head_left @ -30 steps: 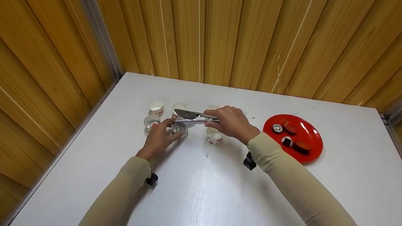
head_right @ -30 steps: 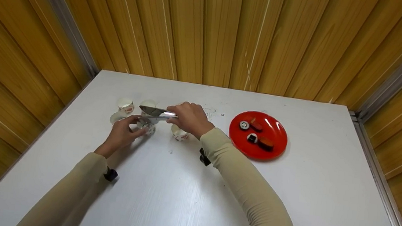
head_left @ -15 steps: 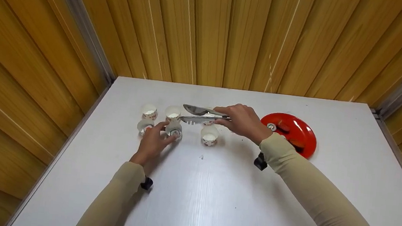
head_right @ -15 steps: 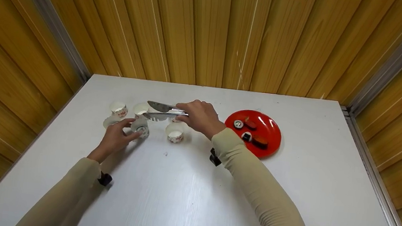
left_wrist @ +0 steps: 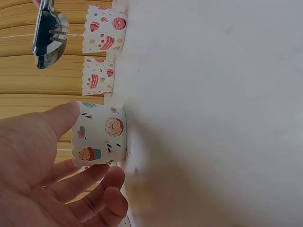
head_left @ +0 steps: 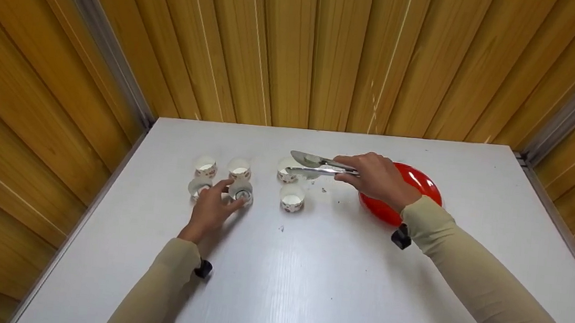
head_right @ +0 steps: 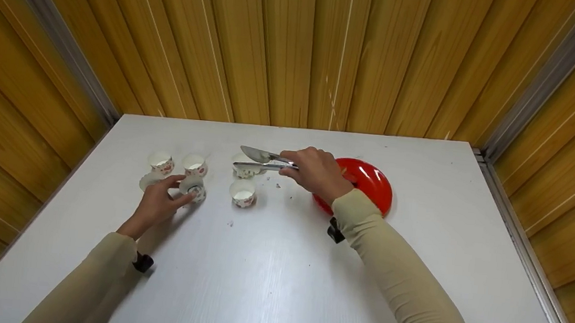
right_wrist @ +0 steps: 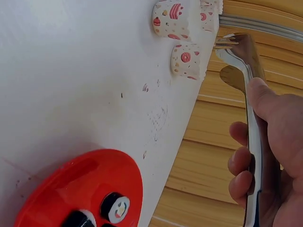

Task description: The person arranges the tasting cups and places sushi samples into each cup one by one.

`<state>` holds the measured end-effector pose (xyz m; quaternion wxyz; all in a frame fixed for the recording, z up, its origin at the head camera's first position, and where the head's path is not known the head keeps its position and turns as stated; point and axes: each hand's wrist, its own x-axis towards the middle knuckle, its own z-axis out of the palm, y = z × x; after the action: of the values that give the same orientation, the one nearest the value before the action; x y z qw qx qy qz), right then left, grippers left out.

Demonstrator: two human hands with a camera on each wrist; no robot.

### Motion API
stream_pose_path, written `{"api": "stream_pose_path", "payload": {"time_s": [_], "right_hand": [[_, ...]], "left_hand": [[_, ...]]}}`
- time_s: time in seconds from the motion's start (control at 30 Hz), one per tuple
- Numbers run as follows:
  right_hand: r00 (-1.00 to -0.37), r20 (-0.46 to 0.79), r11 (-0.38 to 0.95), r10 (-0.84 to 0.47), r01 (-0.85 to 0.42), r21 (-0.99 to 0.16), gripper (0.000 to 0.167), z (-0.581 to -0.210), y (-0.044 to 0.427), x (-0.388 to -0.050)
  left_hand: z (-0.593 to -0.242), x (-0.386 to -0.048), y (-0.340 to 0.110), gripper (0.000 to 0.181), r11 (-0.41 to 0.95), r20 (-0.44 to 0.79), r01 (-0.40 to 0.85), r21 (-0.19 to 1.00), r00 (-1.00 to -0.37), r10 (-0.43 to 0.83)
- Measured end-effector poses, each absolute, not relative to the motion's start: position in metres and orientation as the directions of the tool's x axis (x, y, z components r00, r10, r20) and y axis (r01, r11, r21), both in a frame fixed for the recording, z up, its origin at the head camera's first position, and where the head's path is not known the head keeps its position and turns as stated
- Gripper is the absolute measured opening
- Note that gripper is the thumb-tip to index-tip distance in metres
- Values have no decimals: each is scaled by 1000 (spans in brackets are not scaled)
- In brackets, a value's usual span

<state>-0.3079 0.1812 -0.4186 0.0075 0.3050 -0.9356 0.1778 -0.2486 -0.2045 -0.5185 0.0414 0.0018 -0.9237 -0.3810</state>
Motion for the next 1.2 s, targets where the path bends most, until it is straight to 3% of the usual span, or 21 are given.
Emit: {"api": "stream_pose_path", "payload": {"time_s": [0.5,0.8,1.2], "right_hand": [[-872,113,821,-477,-487,-297,37,-423,258,-295],[-918,74,876,-390,-395,-277,50,-422,284,-287],[-939,-3,902,-345,-330,-277,51,-424,313,-279]], "left_hand": [[-518,-247,-202,66,722,72,27,691,-997,-31],[-515,-247,-202,66,725,67,20,688,-997,-35],[-515,-246,-205,65,726,87,45,686,-996,-20]]}}
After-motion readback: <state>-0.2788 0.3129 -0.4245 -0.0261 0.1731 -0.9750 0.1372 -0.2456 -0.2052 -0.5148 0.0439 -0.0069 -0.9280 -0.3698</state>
